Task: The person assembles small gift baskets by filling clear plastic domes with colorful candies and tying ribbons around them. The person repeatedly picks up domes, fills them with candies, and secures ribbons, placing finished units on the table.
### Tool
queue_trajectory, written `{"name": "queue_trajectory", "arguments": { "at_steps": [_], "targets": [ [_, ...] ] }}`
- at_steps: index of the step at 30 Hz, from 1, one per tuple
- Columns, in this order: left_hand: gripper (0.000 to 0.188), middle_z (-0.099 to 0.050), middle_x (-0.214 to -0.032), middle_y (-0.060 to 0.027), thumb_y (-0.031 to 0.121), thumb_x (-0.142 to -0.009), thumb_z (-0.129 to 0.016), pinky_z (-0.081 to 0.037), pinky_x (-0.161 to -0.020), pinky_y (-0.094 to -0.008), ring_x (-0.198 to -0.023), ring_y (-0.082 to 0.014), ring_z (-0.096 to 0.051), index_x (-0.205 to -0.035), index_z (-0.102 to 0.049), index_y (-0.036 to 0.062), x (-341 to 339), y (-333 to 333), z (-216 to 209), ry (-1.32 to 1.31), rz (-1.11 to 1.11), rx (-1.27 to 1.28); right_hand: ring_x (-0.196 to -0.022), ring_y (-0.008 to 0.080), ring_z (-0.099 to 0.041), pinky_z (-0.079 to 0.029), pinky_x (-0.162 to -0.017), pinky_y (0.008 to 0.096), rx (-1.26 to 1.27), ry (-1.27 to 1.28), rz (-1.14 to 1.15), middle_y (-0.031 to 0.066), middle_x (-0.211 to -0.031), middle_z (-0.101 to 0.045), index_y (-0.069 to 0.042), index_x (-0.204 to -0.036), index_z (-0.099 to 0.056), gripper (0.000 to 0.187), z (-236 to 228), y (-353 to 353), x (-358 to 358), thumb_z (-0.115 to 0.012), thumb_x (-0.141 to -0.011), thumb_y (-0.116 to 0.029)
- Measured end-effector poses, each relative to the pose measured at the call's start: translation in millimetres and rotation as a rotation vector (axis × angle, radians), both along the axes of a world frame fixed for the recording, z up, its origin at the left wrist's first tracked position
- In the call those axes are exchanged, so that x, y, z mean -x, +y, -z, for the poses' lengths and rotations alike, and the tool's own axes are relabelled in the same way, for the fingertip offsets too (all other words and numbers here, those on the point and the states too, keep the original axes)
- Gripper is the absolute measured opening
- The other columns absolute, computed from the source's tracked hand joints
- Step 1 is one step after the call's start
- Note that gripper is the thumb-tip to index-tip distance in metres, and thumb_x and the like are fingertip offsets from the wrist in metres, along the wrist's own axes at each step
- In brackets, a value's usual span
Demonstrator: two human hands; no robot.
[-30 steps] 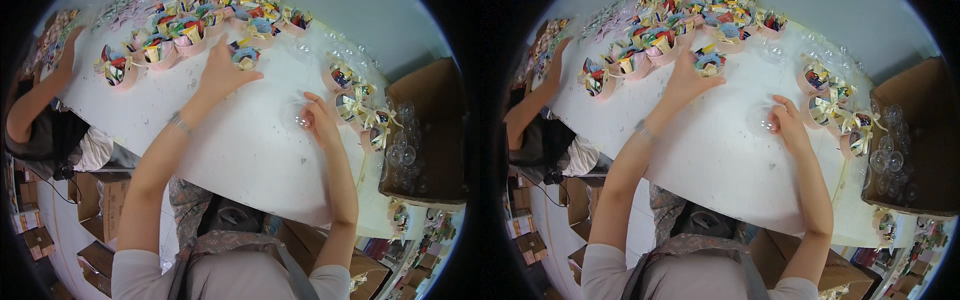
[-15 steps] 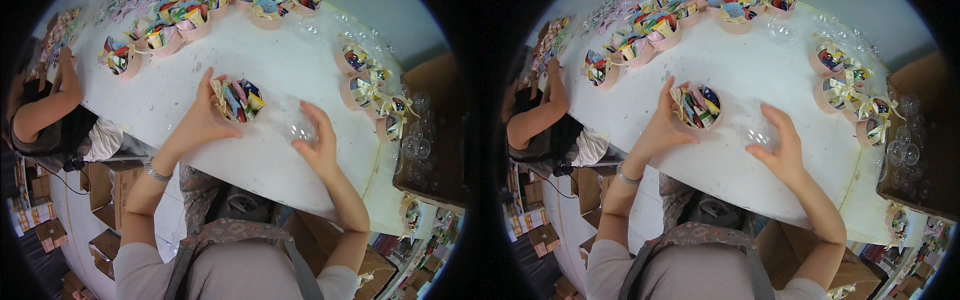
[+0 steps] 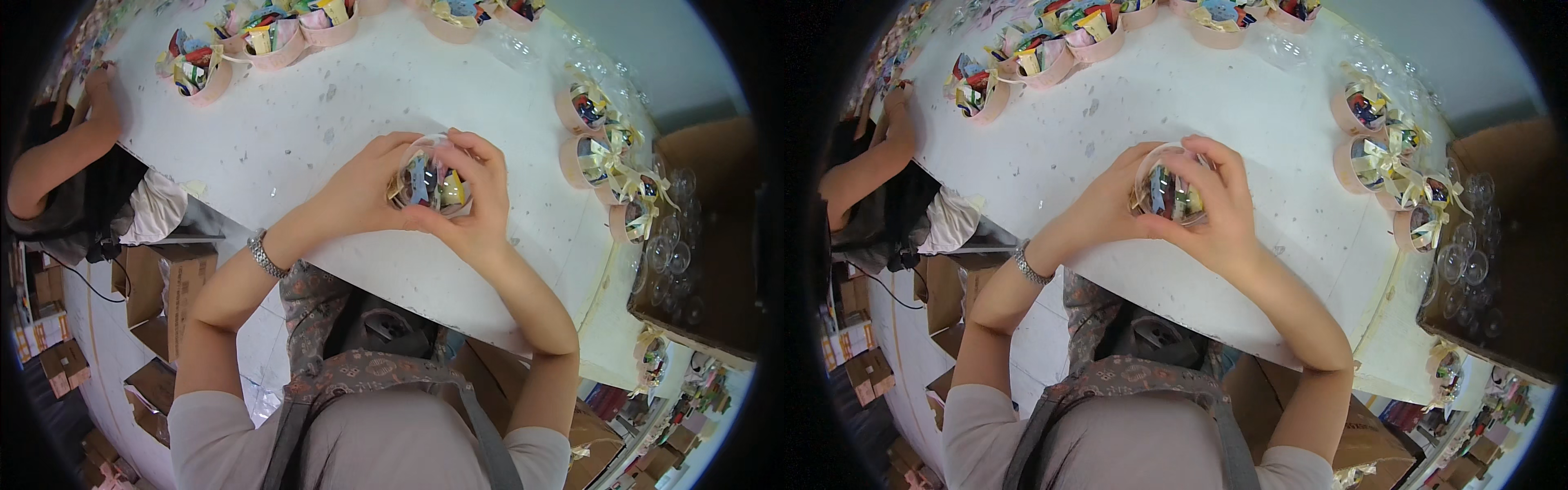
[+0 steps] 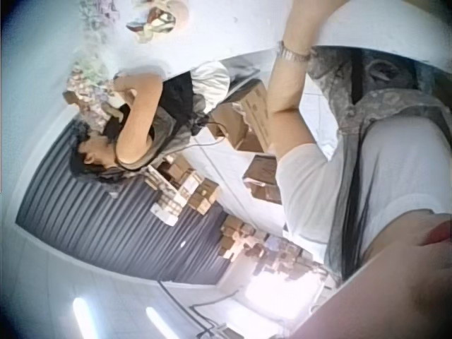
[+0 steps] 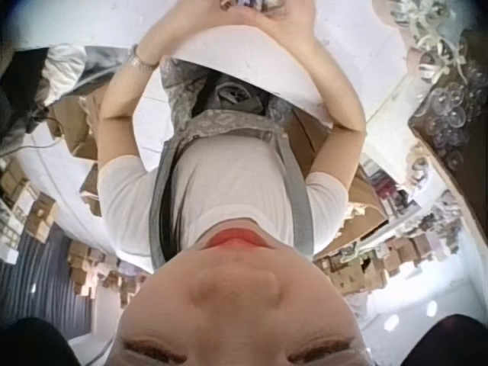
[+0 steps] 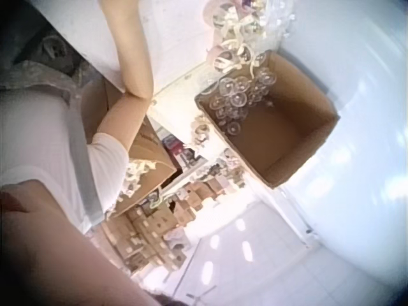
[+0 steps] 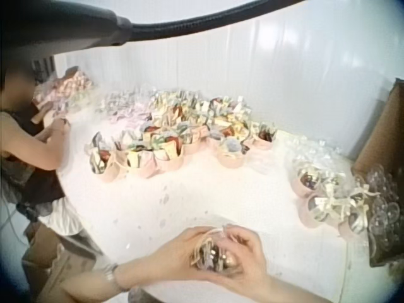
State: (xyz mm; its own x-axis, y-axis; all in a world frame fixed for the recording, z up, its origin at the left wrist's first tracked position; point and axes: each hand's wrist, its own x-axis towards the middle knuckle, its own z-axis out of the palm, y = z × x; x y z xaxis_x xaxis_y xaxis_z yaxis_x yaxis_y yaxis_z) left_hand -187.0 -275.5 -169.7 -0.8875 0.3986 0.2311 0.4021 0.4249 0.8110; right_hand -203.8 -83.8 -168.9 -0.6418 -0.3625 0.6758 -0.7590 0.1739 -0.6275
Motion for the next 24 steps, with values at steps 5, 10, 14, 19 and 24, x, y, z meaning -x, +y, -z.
{"name": "queue_trajectory", "arguments": {
  "at_steps": [5,10,14,19,24],
  "targets": [
    [0.094,-0.046,-0.137,-0.0145,0.028,-0.062,-0.089,-0.036,-0.106,-0.0413,-0.126,-0.0330,-0.044,-0.140,-0.042,0.0065,0,2,-1,-0.039,0.002,-0.023,-0.124,0.0295,-0.048,-0.043,-0.101,0.0400,0.258,-0.119,-0.074,0.0149,-0.131,-0.047,-0.004,-0.133,-0.050,0.074,11,7,0,-0.086,-0.070,-0.019],
    [0.100,-0.046,-0.137,-0.0145,0.027,-0.058,-0.091,-0.033,-0.108,-0.0408,-0.127,-0.0319,-0.042,-0.142,-0.039,0.0064,1,4,-1,0.002,0.004,0.016,-0.128,0.0252,-0.045,-0.036,-0.109,0.0410,0.525,-0.643,-0.088,0.0125,-0.142,-0.043,0.000,-0.136,-0.045,0.055,4,11,7,-0.070,-0.088,-0.013],
    [0.097,-0.047,-0.134,-0.0133,0.027,-0.058,-0.091,-0.035,-0.107,-0.0403,-0.125,-0.0319,-0.044,-0.139,-0.042,0.0067,0,3,4,-0.041,-0.008,-0.035,-0.125,0.0247,-0.049,-0.038,-0.107,0.0413,0.362,-0.813,-0.201,0.0114,-0.135,-0.049,0.000,-0.133,-0.046,0.051,-10,12,21,-0.067,-0.088,-0.012],
    [0.089,-0.054,-0.127,-0.0127,0.031,-0.056,-0.090,-0.039,-0.100,-0.0423,-0.117,-0.0336,-0.050,-0.131,-0.048,0.0091,0,6,2,0.001,-0.025,-0.052,-0.117,0.0245,-0.055,-0.044,-0.099,0.0390,0.509,-0.739,-0.123,0.0117,-0.130,-0.052,0.000,-0.128,-0.049,0.047,-15,33,27,-0.065,-0.088,-0.019],
    [0.086,-0.054,-0.128,-0.0115,0.031,-0.056,-0.089,-0.039,-0.100,-0.0427,-0.117,-0.0335,-0.050,-0.129,-0.049,0.0099,2,7,7,0.110,-0.029,-0.027,-0.111,0.0227,-0.060,-0.049,-0.086,0.0345,-0.041,-0.893,-0.508,0.0168,-0.152,-0.036,0.000,-0.133,-0.056,0.059,-53,70,46,-0.065,-0.078,-0.021]
  ]
}}
